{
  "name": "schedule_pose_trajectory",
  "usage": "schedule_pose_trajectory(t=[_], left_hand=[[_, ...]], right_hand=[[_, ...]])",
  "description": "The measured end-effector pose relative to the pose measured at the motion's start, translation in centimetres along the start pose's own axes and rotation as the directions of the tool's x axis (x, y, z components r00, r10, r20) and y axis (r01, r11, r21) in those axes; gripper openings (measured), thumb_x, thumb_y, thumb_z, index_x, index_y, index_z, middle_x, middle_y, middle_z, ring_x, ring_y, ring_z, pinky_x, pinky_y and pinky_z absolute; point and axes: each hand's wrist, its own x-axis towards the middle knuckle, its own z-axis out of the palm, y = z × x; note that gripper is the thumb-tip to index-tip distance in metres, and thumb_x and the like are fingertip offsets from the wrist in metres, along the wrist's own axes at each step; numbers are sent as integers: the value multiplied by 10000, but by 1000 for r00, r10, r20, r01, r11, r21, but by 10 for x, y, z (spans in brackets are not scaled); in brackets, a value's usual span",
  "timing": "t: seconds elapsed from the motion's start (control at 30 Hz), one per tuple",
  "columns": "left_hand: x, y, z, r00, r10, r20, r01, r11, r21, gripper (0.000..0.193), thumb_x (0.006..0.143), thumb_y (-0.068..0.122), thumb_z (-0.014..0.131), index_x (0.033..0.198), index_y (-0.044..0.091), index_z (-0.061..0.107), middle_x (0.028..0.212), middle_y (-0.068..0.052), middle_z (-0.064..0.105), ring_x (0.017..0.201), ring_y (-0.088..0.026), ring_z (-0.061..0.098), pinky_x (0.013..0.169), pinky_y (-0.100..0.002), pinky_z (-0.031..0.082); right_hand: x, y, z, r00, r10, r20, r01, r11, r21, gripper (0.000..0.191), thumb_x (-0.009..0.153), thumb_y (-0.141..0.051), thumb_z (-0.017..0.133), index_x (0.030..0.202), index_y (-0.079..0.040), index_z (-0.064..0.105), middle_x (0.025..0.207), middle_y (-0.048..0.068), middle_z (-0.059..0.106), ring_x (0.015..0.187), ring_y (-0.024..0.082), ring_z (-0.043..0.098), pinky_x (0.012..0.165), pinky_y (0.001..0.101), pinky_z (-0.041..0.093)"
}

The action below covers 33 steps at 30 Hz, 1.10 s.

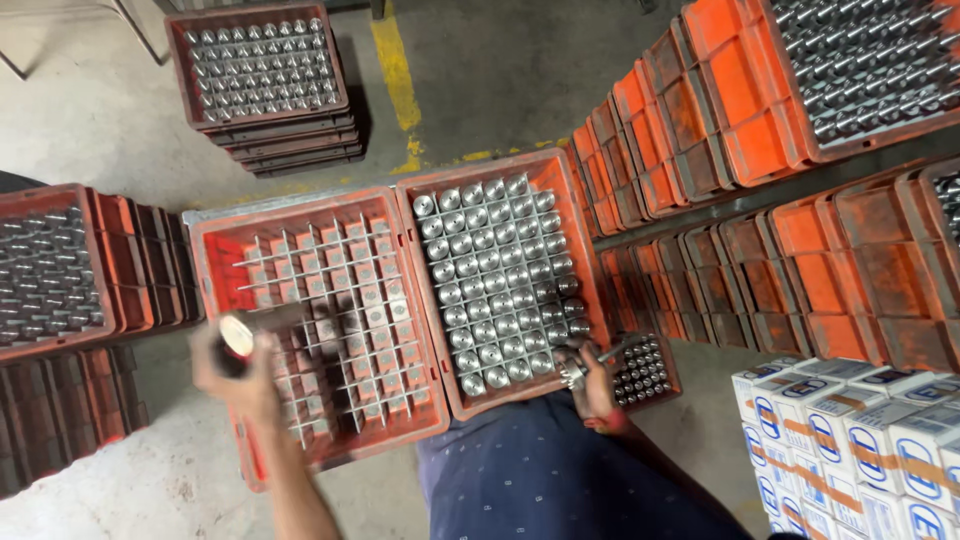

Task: The person picks machined metal knob parts one at a time and places each into the compartments of a divided red plastic tray, filling the grid cells. They hold a metal rod in one hand while transferring the parts, then carry the filled tray.

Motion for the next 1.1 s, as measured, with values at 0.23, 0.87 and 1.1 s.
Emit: schedule_pose_trajectory(t=[0.23,0.87,1.1], left_hand=[[-175,-6,114,742,-583,331,577,807,129,226,879,215,782,902,37,644,775,-48,647,668,-158,587,588,-345,484],[-246,51,211,487,-635,600,218,754,620,515,744,278,820,1207,81,709,953,-212,762,922,-376,748,811,-453,562],[-162,16,277,661,-547,513,-55,646,761,559,838,463,792,1257,108,683,898,-284,734,873,-445,715,790,-524,550]], right_hand=[[13,15,68,952,231,202,-211,970,-117,288,1049,-282,556,1165,-27,622,967,90,718,887,196,702,775,335,540],[14,-8,37,882,191,431,-139,979,-150,258,1079,-282,529,1062,-35,600,933,95,682,833,168,684,788,323,561],[102,-62,-46,986,-119,-117,136,980,144,290,1035,-314,606,1041,-26,644,932,110,696,866,238,729,816,339,577]])
